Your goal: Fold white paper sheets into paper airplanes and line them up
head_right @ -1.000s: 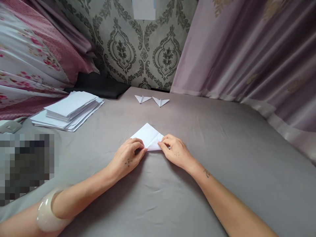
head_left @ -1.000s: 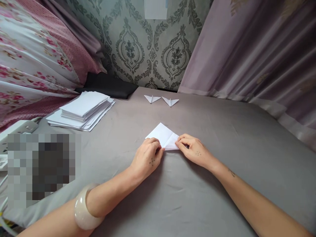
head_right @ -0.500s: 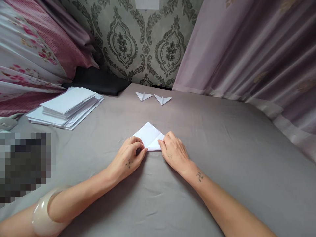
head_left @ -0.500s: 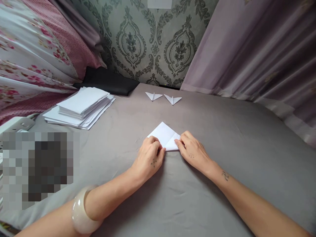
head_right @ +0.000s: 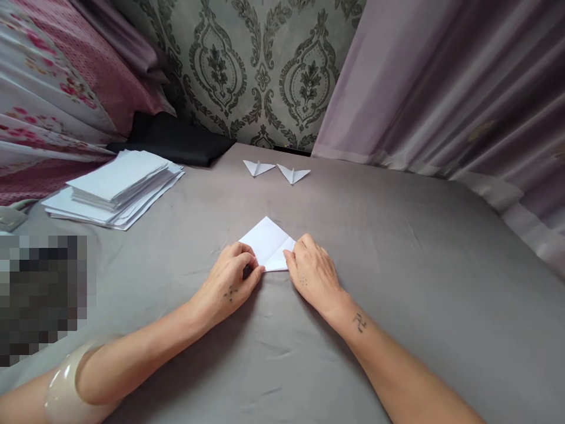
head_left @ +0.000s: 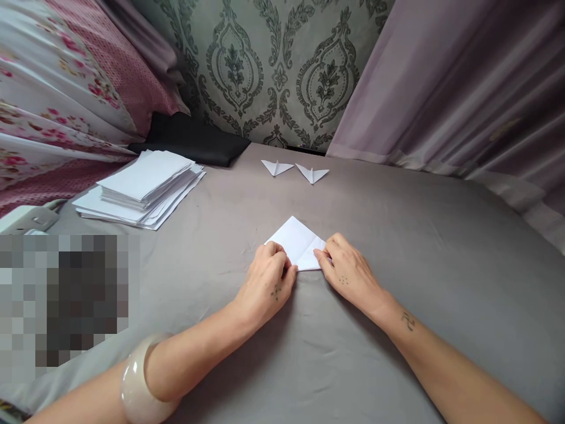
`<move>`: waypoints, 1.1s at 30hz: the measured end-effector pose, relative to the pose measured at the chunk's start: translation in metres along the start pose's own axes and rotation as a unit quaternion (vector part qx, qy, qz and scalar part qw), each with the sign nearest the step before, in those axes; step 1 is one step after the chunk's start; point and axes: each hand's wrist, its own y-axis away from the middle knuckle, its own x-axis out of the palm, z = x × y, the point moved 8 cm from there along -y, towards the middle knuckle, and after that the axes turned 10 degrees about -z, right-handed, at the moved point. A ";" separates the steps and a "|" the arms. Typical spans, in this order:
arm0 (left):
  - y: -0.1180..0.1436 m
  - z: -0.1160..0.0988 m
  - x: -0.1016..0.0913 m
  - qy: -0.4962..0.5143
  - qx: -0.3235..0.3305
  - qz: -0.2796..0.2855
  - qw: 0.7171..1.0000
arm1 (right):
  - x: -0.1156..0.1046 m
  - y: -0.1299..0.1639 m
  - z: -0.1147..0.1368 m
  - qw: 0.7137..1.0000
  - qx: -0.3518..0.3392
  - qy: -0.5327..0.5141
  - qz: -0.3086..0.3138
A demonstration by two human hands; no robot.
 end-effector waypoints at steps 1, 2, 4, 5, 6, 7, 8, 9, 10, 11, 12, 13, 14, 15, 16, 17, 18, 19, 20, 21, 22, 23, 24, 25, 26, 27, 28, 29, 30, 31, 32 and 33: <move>0.000 0.000 0.000 0.001 -0.003 0.002 1.000 | 0.000 0.000 0.000 1.000 0.000 0.001 0.000; 0.000 0.001 0.000 0.002 -0.006 0.004 1.000 | 0.000 -0.001 0.000 1.000 0.001 0.003 0.000; -0.001 0.001 0.000 0.003 -0.009 0.008 1.000 | 0.001 -0.001 0.000 1.000 0.003 0.004 0.001; -0.001 0.001 0.000 0.004 -0.008 0.011 1.000 | 0.001 -0.001 0.000 1.000 0.004 0.005 0.002; -0.001 0.001 0.000 0.005 -0.009 0.014 1.000 | 0.001 -0.001 -0.001 1.000 0.005 0.005 0.002; -0.002 0.001 -0.001 0.005 -0.012 0.017 1.000 | 0.001 -0.001 -0.001 1.000 0.006 0.004 0.003; -0.002 0.002 -0.001 0.006 -0.018 0.021 1.000 | 0.001 -0.001 -0.001 1.000 0.008 0.004 0.004; -0.002 0.003 -0.002 0.006 -0.027 0.024 0.999 | 0.001 -0.001 -0.002 1.000 0.009 0.003 0.004; -0.003 0.005 -0.003 0.007 -0.036 0.028 0.999 | 0.001 -0.001 -0.002 1.000 0.009 0.003 0.005; -0.003 0.006 -0.004 0.009 -0.046 0.032 0.998 | 0.001 0.000 -0.002 1.000 0.009 0.002 0.006; -0.004 0.007 -0.004 0.012 -0.055 0.036 0.998 | 0.000 0.000 -0.002 1.000 0.009 0.002 0.006; -0.004 0.008 -0.004 0.017 -0.064 0.042 0.997 | 0.000 -0.001 -0.002 1.000 0.010 0.002 0.007; -0.005 0.009 -0.004 0.023 -0.074 0.047 0.996 | 0.001 -0.001 -0.002 1.000 0.010 0.002 0.007; -0.005 0.010 -0.004 0.029 -0.084 0.051 0.995 | 0.001 -0.001 -0.002 1.000 0.010 0.003 0.007; -0.006 0.011 -0.005 0.035 -0.093 0.054 0.994 | 0.001 -0.001 -0.002 1.000 0.011 0.003 0.007; -0.006 0.011 -0.005 0.039 -0.101 0.057 0.992 | 0.001 -0.001 -0.002 1.000 0.010 0.004 0.008; -0.007 0.011 -0.006 0.042 -0.108 0.060 0.991 | 0.001 -0.001 -0.002 1.000 0.011 0.005 0.008; -0.008 0.011 -0.008 0.043 -0.115 0.062 0.990 | 0.001 -0.001 -0.002 1.000 0.011 0.007 0.010; -0.009 0.011 -0.009 0.041 -0.122 0.065 0.989 | 0.002 0.000 -0.002 1.000 0.013 0.009 0.011; -0.010 0.012 -0.011 0.038 -0.131 0.070 0.988 | 0.002 0.000 -0.002 1.000 0.015 0.011 0.012; -0.011 0.012 -0.012 0.034 -0.140 0.074 0.987 | 0.002 -0.001 -0.002 1.000 0.016 0.012 0.012; -0.011 0.013 -0.014 0.032 -0.147 0.078 0.985 | 0.002 -0.001 -0.002 1.000 0.017 0.013 0.011; -0.012 0.014 -0.015 0.031 -0.153 0.081 0.984 | 0.002 -0.001 -0.002 1.000 0.015 0.013 0.009; -0.012 0.014 -0.015 0.032 -0.153 0.083 0.984 | 0.002 -0.001 -0.002 1.000 0.013 0.013 0.008; -0.013 0.013 -0.016 0.033 -0.145 0.080 0.986 | 0.002 -0.001 -0.001 1.000 0.009 0.013 0.007; -0.013 0.011 -0.016 0.031 -0.127 0.073 0.989 | 0.002 -0.001 -0.001 1.000 0.007 0.013 0.007; -0.014 0.008 -0.016 0.025 -0.097 0.064 0.993 | 0.002 -0.001 -0.001 1.000 0.005 0.014 0.006; -0.014 0.004 -0.015 0.012 -0.058 0.055 0.997 | 0.002 -0.001 0.000 1.000 0.004 0.015 0.004; -0.014 -0.001 -0.013 -0.008 -0.016 0.047 0.999 | 0.002 -0.001 0.000 1.000 0.004 0.016 0.002; -0.013 -0.006 -0.011 -0.033 0.024 0.045 0.998 | 0.002 -0.001 0.000 1.000 0.004 0.018 0.000; -0.013 -0.010 -0.008 -0.059 0.058 0.047 0.996 | 0.002 -0.001 -0.001 1.000 0.003 0.019 -0.001; -0.012 -0.012 -0.005 -0.083 0.082 0.054 0.992 | 0.002 -0.001 -0.001 1.000 0.002 0.020 -0.003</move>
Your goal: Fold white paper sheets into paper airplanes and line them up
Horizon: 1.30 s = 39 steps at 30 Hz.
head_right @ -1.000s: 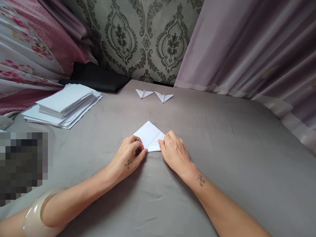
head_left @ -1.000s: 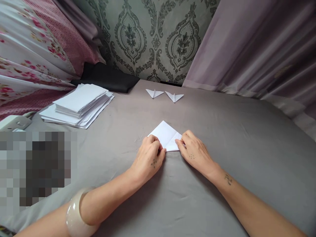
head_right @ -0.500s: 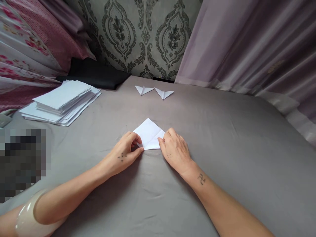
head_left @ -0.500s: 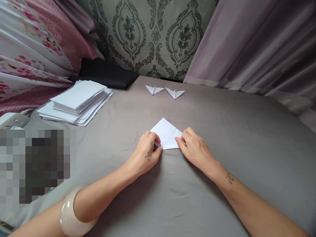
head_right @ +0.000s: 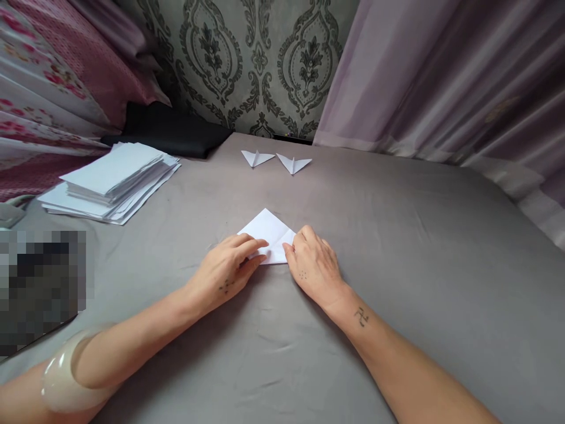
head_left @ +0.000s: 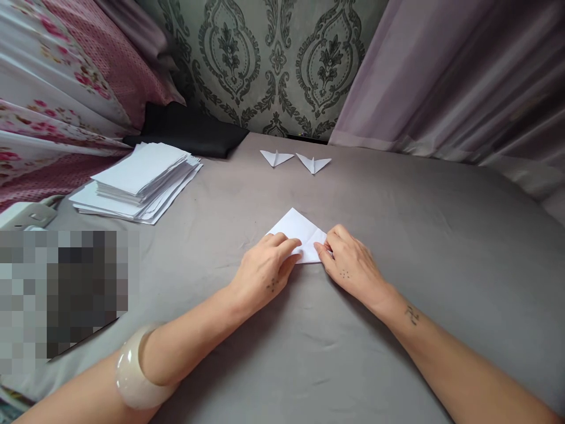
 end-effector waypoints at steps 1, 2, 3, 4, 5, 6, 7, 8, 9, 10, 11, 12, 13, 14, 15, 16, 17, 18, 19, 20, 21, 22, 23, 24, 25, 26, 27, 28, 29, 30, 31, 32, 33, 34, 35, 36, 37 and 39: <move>0.000 -0.002 0.002 -0.022 0.016 0.009 1.000 | 0.000 0.000 0.000 1.000 -0.001 0.001 -0.002; -0.001 -0.004 0.004 -0.039 0.029 0.020 0.999 | 0.000 0.001 0.000 1.000 -0.003 0.002 -0.005; -0.001 -0.006 0.006 -0.054 0.042 0.032 0.997 | 0.000 0.001 0.000 1.000 -0.006 0.002 -0.008; -0.002 -0.008 0.008 -0.068 0.055 0.044 0.995 | 0.000 0.001 0.000 1.000 -0.009 0.001 -0.012; -0.002 -0.010 0.009 -0.083 0.069 0.057 0.993 | 0.001 0.001 0.000 1.000 -0.012 0.000 -0.014; -0.002 -0.011 0.011 -0.098 0.080 0.068 0.990 | 0.001 0.002 0.000 1.000 -0.014 0.000 -0.016; -0.002 -0.012 0.012 -0.112 0.087 0.078 0.987 | 0.001 0.002 0.000 1.000 -0.014 0.000 -0.015; -0.002 -0.011 0.013 -0.123 0.090 0.085 0.985 | 0.001 0.002 0.000 1.000 -0.013 0.000 -0.013; -0.003 -0.011 0.014 -0.130 0.091 0.089 0.983 | 0.001 0.002 -0.001 1.000 -0.009 0.000 -0.010; -0.003 -0.010 0.015 -0.133 0.091 0.090 0.983 | 0.001 0.002 -0.001 1.000 -0.006 -0.002 -0.006; -0.003 -0.009 0.015 -0.134 0.091 0.089 0.983 | 0.001 0.003 -0.002 1.000 -0.002 -0.005 -0.002; -0.002 -0.009 0.016 -0.133 0.092 0.090 0.983 | 0.001 0.003 -0.002 1.000 0.001 -0.009 0.000; -0.002 -0.008 0.017 -0.133 0.093 0.091 0.983 | 0.001 0.003 -0.003 1.000 0.004 -0.011 0.000; -0.002 -0.008 0.017 -0.134 0.092 0.091 0.983 | 0.000 0.004 -0.004 1.000 0.006 -0.013 0.000; -0.002 -0.007 0.018 -0.134 0.091 0.092 0.982 | 0.000 0.004 -0.005 1.000 0.008 -0.013 0.001; -0.002 -0.007 0.018 -0.134 0.090 0.093 0.982 | 0.000 0.004 -0.006 1.000 0.011 -0.011 0.002; -0.002 -0.007 0.018 -0.133 0.092 0.091 0.983 | 0.000 0.005 -0.007 1.000 0.013 -0.009 0.003; -0.002 -0.008 0.017 -0.132 0.095 0.087 0.983 | 0.000 0.005 -0.008 1.000 0.016 -0.008 0.004; -0.002 -0.009 0.016 -0.131 0.098 0.081 0.983 | 0.000 0.005 -0.009 1.000 0.017 -0.006 0.004; -0.002 -0.009 0.015 -0.133 0.100 0.075 0.983 | 0.000 0.005 -0.010 1.000 0.018 -0.004 0.002; -0.003 -0.009 0.014 -0.137 0.102 0.067 0.983 | -0.001 0.006 -0.010 1.000 0.019 -0.002 0.001; -0.003 -0.009 0.012 -0.141 0.103 0.060 0.983 | -0.001 0.006 -0.011 1.000 0.020 0.002 0.000; -0.004 -0.009 0.011 -0.144 0.107 0.053 0.982 | -0.001 0.007 -0.011 1.000 0.020 0.007 0.000; -0.004 -0.010 0.011 -0.142 0.115 0.049 0.982 | -0.001 0.008 -0.011 1.000 0.020 0.013 0.001; -0.004 -0.010 0.011 -0.134 0.126 0.047 0.982 | -0.001 0.009 -0.012 1.000 0.020 0.020 0.001; -0.003 -0.011 0.012 -0.121 0.139 0.046 0.982 | -0.001 0.010 -0.012 0.999 0.020 0.027 0.000; -0.003 -0.011 0.013 -0.106 0.149 0.048 0.982 | -0.001 0.011 -0.014 0.999 0.022 0.034 -0.002; -0.003 -0.010 0.014 -0.088 0.154 0.049 0.983 | -0.002 0.012 -0.016 0.999 0.024 0.040 -0.004; -0.003 -0.008 0.015 -0.071 0.154 0.050 0.984 | -0.002 0.013 -0.019 0.999 0.028 0.044 -0.007; -0.004 -0.006 0.015 -0.054 0.150 0.050 0.986 | -0.003 0.013 -0.023 0.998 0.033 0.044 -0.009; -0.004 -0.005 0.015 -0.038 0.144 0.050 0.988 | -0.004 0.014 -0.027 0.998 0.040 0.037 -0.011; -0.005 -0.003 0.015 -0.024 0.138 0.052 0.989 | -0.005 0.014 -0.032 0.999 0.049 0.019 -0.009; -0.006 -0.002 0.014 -0.012 0.132 0.056 0.990 | -0.007 0.014 -0.036 0.998 0.060 -0.011 -0.007; -0.006 -0.001 0.014 -0.005 0.125 0.061 0.990 | -0.010 0.015 -0.040 0.996 0.076 -0.046 -0.009; -0.007 -0.001 0.014 -0.001 0.119 0.068 0.991 | -0.014 0.016 -0.042 0.992 0.094 -0.079 -0.020; -0.007 0.000 0.014 0.000 0.112 0.073 0.991 | -0.020 0.018 -0.042 0.988 0.108 -0.104 -0.037; -0.007 0.001 0.014 0.001 0.107 0.076 0.991 | -0.026 0.021 -0.039 0.984 0.118 -0.119 -0.056; -0.008 0.001 0.014 0.005 0.101 0.073 0.992 | -0.036 0.029 -0.020 0.986 0.097 -0.110 -0.077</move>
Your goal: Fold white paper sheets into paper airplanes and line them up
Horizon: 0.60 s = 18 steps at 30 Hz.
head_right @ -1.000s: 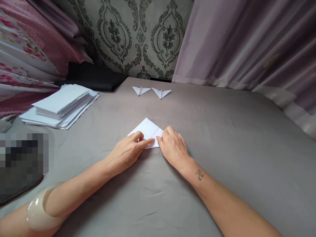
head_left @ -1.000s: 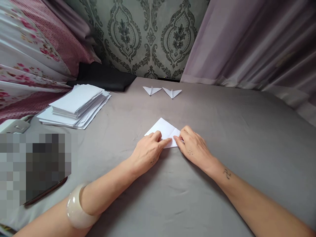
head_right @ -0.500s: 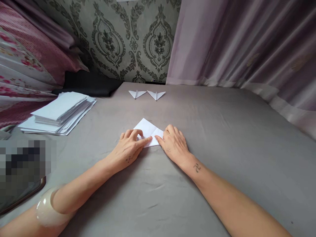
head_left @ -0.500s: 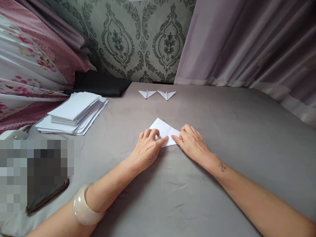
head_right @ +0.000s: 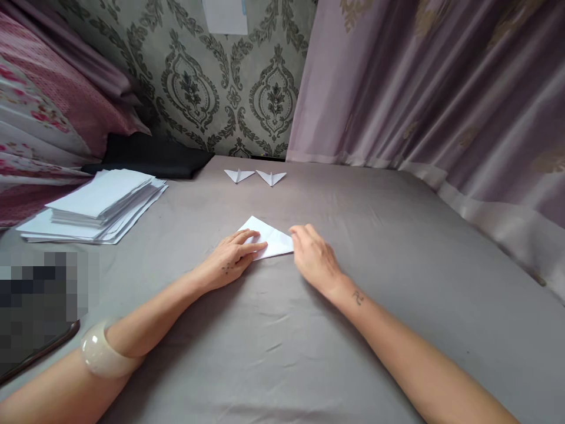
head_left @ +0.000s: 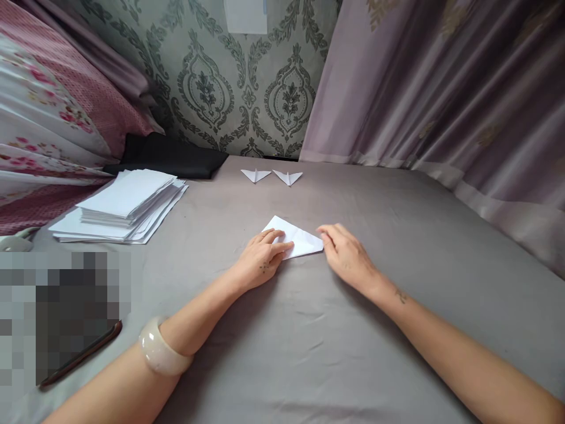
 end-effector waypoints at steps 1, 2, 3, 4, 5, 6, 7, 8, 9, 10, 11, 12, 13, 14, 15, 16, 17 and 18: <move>0.000 0.000 0.000 0.004 0.000 -0.004 1.000 | 0.003 0.008 0.013 0.999 -0.025 0.007 0.025; 0.000 0.000 0.000 0.008 0.001 -0.008 1.000 | 0.008 0.017 0.025 0.997 -0.050 0.017 0.053; 0.000 0.000 0.000 0.012 0.002 -0.010 1.000 | 0.013 0.026 0.036 0.994 -0.071 0.034 0.076; 0.000 0.001 0.001 0.014 0.002 -0.010 1.000 | 0.016 0.034 0.045 0.991 -0.094 0.054 0.085; 0.001 0.001 0.002 0.016 0.003 -0.010 1.000 | 0.018 0.039 0.052 0.988 -0.111 0.070 0.086; 0.001 0.002 0.002 0.016 0.002 -0.010 1.000 | 0.020 0.043 0.056 0.985 -0.123 0.083 0.088; 0.001 0.002 0.003 0.017 0.000 -0.010 1.000 | 0.021 0.045 0.058 0.983 -0.132 0.093 0.087; 0.001 0.003 0.003 0.017 -0.001 -0.009 1.000 | 0.022 0.046 0.059 0.981 -0.139 0.100 0.087; 0.002 0.003 0.003 0.017 -0.004 -0.007 1.000 | 0.023 0.047 0.060 0.980 -0.145 0.106 0.090; 0.002 0.002 0.003 0.018 -0.006 -0.004 1.000 | 0.024 0.046 0.060 0.978 -0.149 0.111 0.093; 0.002 0.002 0.002 0.019 -0.010 0.000 1.000 | 0.024 0.046 0.059 0.977 -0.153 0.117 0.096; 0.002 0.002 0.002 0.020 -0.013 0.004 1.000 | 0.025 0.045 0.059 0.975 -0.154 0.122 0.100; 0.002 0.002 0.002 0.020 -0.015 0.008 1.000 | 0.025 0.045 0.059 0.974 -0.155 0.128 0.105; 0.003 0.002 0.003 0.020 -0.016 0.011 1.000 | 0.026 0.045 0.060 0.973 -0.156 0.133 0.110; 0.003 0.003 0.003 0.020 -0.016 0.012 1.000 | 0.026 0.045 0.060 0.971 -0.155 0.138 0.114; 0.003 0.003 0.004 0.019 -0.014 0.012 1.000 | 0.026 0.046 0.061 0.970 -0.155 0.143 0.118; 0.003 0.004 0.004 0.017 -0.012 0.011 1.000 | 0.026 0.046 0.061 0.970 -0.153 0.146 0.122; 0.003 0.005 0.006 0.016 -0.009 0.008 1.000 | 0.026 0.047 0.062 0.969 -0.150 0.148 0.124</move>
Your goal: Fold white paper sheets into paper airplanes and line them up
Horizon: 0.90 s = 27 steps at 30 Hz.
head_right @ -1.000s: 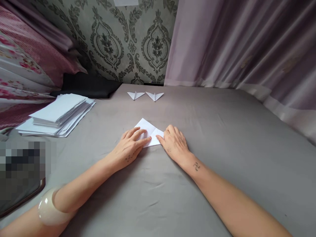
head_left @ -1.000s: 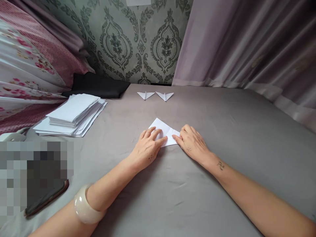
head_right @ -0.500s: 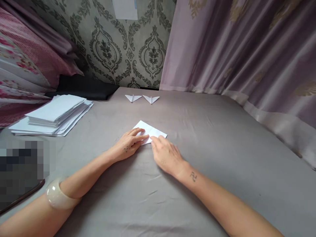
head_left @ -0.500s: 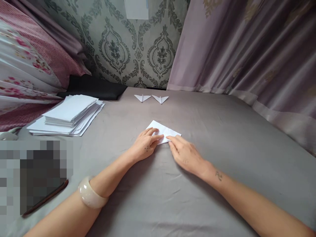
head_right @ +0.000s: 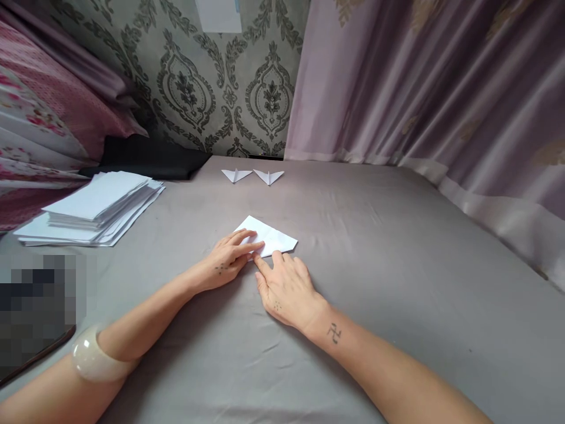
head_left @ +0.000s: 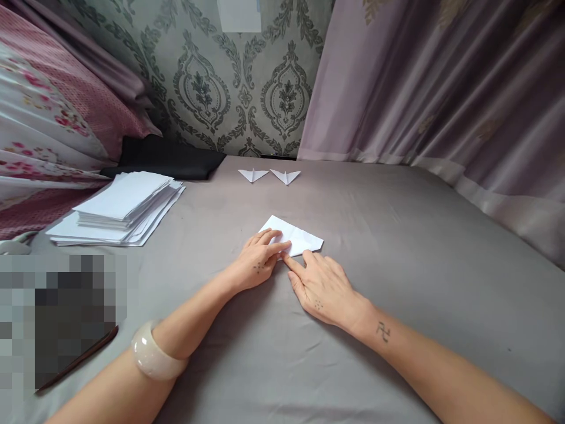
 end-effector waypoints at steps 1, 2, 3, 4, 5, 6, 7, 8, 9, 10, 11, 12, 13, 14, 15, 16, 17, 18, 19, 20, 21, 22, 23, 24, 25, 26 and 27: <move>0.000 0.001 0.001 -0.001 0.003 -0.003 1.000 | 0.000 0.000 0.000 1.000 0.003 0.000 0.003; 0.000 0.003 0.002 -0.003 0.004 -0.005 1.000 | 0.000 0.001 0.000 1.000 0.007 0.000 0.005; 0.000 0.005 0.003 -0.005 0.006 -0.008 1.000 | 0.000 0.001 0.000 1.000 0.010 -0.002 0.008; 0.001 0.006 0.004 -0.006 0.008 -0.009 1.000 | 0.000 0.001 -0.001 1.000 0.014 -0.003 0.010; 0.001 0.007 0.005 -0.008 0.010 -0.009 1.000 | 0.000 0.002 -0.001 1.000 0.019 -0.004 0.013; 0.002 0.007 0.006 -0.009 0.012 -0.008 1.000 | 0.000 0.002 -0.002 1.000 0.023 -0.005 0.016; 0.002 0.008 0.006 -0.011 0.014 -0.006 1.000 | 0.000 0.003 -0.003 0.999 0.028 -0.005 0.019; 0.002 0.008 0.006 -0.012 0.015 -0.004 1.000 | 0.001 0.004 -0.004 0.999 0.032 -0.004 0.022; 0.003 0.008 0.007 -0.013 0.016 -0.001 1.000 | 0.001 0.004 -0.005 0.999 0.035 -0.002 0.026; 0.003 0.008 0.006 -0.013 0.016 0.001 1.000 | 0.001 0.005 -0.006 0.999 0.038 0.001 0.029; 0.003 0.008 0.006 -0.015 0.015 0.003 1.000 | 0.002 0.005 -0.007 0.999 0.040 0.004 0.032; 0.003 0.008 0.006 -0.016 0.014 0.005 1.000 | 0.002 0.006 -0.009 0.998 0.043 0.008 0.033; 0.003 0.008 0.007 -0.018 0.014 0.006 1.000 | 0.002 0.006 -0.010 0.998 0.047 0.011 0.034; 0.003 0.008 0.007 -0.020 0.014 0.008 1.000 | 0.002 0.007 -0.011 0.998 0.051 0.014 0.035; 0.003 0.008 0.007 -0.021 0.013 0.009 1.000 | 0.002 0.007 -0.013 0.998 0.055 0.017 0.036; 0.003 0.008 0.007 -0.023 0.013 0.010 1.000 | 0.002 0.008 -0.015 0.997 0.059 0.020 0.038; 0.003 0.008 0.007 -0.024 0.012 0.011 1.000 | 0.002 0.008 -0.016 0.997 0.064 0.022 0.040; 0.002 0.008 0.007 -0.025 0.010 0.012 1.000 | 0.002 0.009 -0.018 0.996 0.069 0.025 0.042; 0.002 0.008 0.007 -0.025 0.007 0.013 1.000 | 0.001 0.009 -0.020 0.996 0.074 0.026 0.044; 0.002 0.008 0.007 -0.026 0.004 0.015 1.000 | 0.001 0.010 -0.022 0.995 0.081 0.028 0.046; 0.003 0.008 0.007 -0.027 0.000 0.016 1.000 | 0.001 0.010 -0.024 0.995 0.087 0.029 0.048; 0.003 0.008 0.007 -0.027 -0.004 0.019 0.999 | 0.001 0.011 -0.026 0.994 0.094 0.030 0.049; 0.003 0.009 0.006 -0.025 -0.009 0.023 0.999 | 0.001 0.011 -0.027 0.993 0.102 0.031 0.050; 0.003 0.009 0.005 -0.023 -0.014 0.025 0.999 | 0.001 0.012 -0.029 0.992 0.110 0.032 0.051; 0.003 0.010 0.003 -0.019 -0.023 0.022 0.999 | 0.002 0.013 -0.032 0.991 0.118 0.033 0.051; 0.003 0.012 0.000 -0.015 -0.037 0.013 0.999 | 0.002 0.013 -0.034 0.990 0.127 0.032 0.050; 0.002 0.016 -0.004 -0.014 -0.057 0.001 0.998 | 0.002 0.014 -0.036 0.989 0.136 0.029 0.049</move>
